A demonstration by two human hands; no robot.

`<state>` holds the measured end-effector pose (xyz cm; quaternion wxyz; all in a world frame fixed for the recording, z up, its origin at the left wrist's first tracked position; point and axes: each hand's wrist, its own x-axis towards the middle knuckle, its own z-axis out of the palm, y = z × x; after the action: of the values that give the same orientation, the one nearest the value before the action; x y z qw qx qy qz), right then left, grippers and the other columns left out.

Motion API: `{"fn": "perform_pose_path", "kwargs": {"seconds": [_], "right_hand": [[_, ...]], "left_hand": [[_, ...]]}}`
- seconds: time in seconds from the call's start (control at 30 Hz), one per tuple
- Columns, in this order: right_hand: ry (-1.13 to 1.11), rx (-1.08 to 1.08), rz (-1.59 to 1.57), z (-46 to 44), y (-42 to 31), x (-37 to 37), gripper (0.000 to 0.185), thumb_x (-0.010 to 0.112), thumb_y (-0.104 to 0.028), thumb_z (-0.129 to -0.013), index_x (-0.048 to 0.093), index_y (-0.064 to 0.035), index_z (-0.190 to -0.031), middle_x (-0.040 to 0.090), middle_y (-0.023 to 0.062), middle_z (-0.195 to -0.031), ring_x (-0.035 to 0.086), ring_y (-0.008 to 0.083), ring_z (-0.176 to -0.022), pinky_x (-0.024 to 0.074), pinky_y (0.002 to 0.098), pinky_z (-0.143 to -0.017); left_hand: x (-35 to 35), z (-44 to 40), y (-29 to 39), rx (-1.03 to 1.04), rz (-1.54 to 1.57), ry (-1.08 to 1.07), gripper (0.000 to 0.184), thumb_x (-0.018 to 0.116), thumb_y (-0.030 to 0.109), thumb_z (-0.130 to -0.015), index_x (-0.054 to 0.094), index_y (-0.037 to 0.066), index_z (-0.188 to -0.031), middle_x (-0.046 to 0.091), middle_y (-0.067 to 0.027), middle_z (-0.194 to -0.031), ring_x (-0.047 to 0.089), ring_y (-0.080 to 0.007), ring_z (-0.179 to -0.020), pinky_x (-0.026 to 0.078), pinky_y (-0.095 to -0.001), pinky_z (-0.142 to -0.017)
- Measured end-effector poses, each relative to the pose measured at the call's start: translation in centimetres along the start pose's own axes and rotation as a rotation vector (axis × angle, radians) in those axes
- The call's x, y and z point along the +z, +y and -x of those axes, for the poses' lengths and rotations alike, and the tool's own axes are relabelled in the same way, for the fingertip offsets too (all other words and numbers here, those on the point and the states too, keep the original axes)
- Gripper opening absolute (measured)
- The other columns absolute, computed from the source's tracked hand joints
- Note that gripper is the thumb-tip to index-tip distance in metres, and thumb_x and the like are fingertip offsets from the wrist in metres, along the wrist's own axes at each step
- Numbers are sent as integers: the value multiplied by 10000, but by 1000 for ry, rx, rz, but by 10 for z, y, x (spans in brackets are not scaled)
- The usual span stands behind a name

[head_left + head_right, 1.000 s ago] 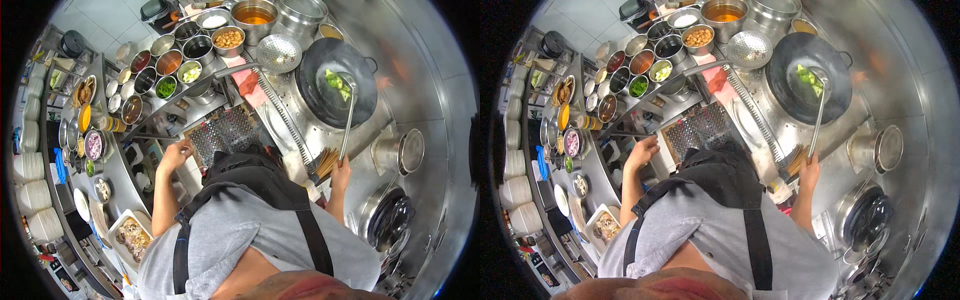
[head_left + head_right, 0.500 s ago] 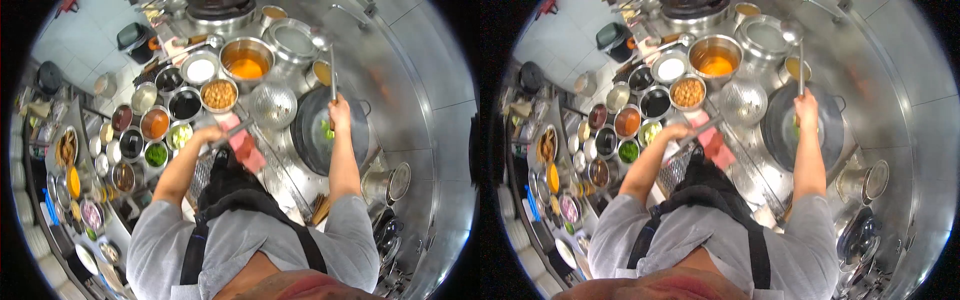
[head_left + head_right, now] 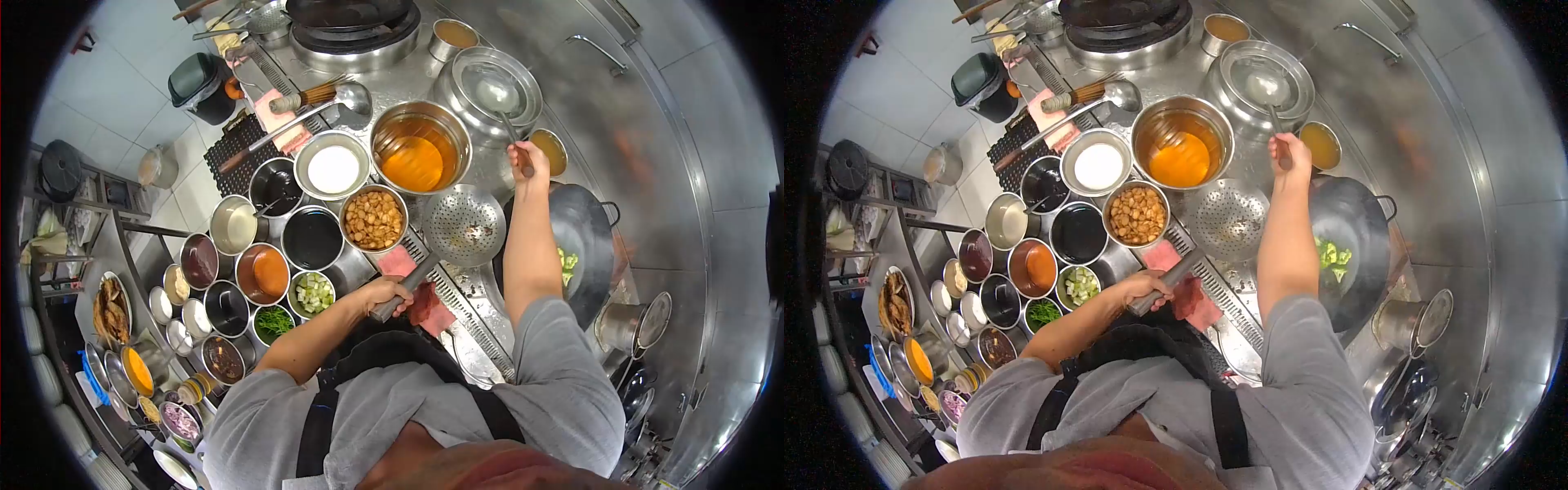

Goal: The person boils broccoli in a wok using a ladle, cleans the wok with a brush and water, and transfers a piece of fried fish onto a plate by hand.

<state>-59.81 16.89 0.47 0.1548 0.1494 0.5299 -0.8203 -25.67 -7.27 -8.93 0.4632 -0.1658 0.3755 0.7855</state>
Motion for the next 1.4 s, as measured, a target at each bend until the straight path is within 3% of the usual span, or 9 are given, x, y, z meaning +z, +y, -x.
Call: {"fn": "perform_pose_path", "kwargs": {"seconds": [0.3,0.63,0.83,0.97,1.03,1.13,1.2,1.3,1.4], "right_hand": [[-120,-28,-163,147,15,-61,140,595,-113,-805,583,19,-849,623,120,-793,557,167,-569,416,251,-453],[-102,26,-53,289,74,-117,103,590,-72,-807,555,5,-865,610,94,-762,560,155,-518,423,260,-399],[-36,26,371,362,91,-136,156,600,-57,-785,578,-1,-928,559,46,-667,534,138,-477,413,264,-386],[27,-237,844,388,120,-167,480,594,-82,-769,521,43,-1226,598,71,-687,556,157,-498,433,278,-449],[18,-252,1027,399,129,-186,580,574,-83,-772,450,13,-1331,606,122,-700,579,182,-560,458,310,-531],[35,-35,1142,442,110,-171,561,556,-109,-791,439,-22,-1333,630,253,-928,622,382,-861,470,420,-778],[63,-161,1152,450,125,-179,560,551,-93,-799,424,-6,-1338,623,254,-930,618,388,-860,468,424,-771],[93,-364,1190,458,147,-185,565,556,-61,-819,388,17,-1353,597,238,-884,600,397,-801,467,427,-723],[203,-289,1109,473,146,-166,575,601,-74,-834,388,11,-1361,536,166,-738,537,269,-639,459,360,-647]], "left_hand": [[66,26,18,84,-175,24,136,570,115,-773,616,7,-705,577,-90,-624,564,-179,-500,472,-301,-470],[106,5,13,99,-146,228,129,501,-3,-838,583,-82,-775,550,-110,-633,537,-159,-500,452,-274,-427],[120,-6,2,92,-292,357,88,525,21,-802,567,-20,-737,557,-108,-576,553,-198,-441,465,-311,-387],[138,-2,-21,122,-469,477,89,583,21,-746,573,-34,-677,543,-110,-568,560,-209,-483,464,-348,-430],[149,4,-34,155,-590,645,71,589,35,-741,583,-29,-710,555,-100,-594,557,-199,-480,462,-365,-427],[130,-8,-63,325,-971,836,185,568,66,-734,563,-61,-869,629,-230,-754,637,-350,-638,513,-476,-584],[132,-6,-72,449,-1286,1024,348,531,87,-733,507,-87,-1035,606,-356,-900,612,-497,-841,488,-544,-771],[138,7,-68,471,-1290,1076,408,519,86,-736,479,-85,-1105,607,-357,-884,612,-494,-831,488,-544,-771],[130,16,-52,496,-1278,1045,431,528,75,-742,419,-81,-1128,607,-351,-856,606,-497,-835,485,-544,-780]]}}
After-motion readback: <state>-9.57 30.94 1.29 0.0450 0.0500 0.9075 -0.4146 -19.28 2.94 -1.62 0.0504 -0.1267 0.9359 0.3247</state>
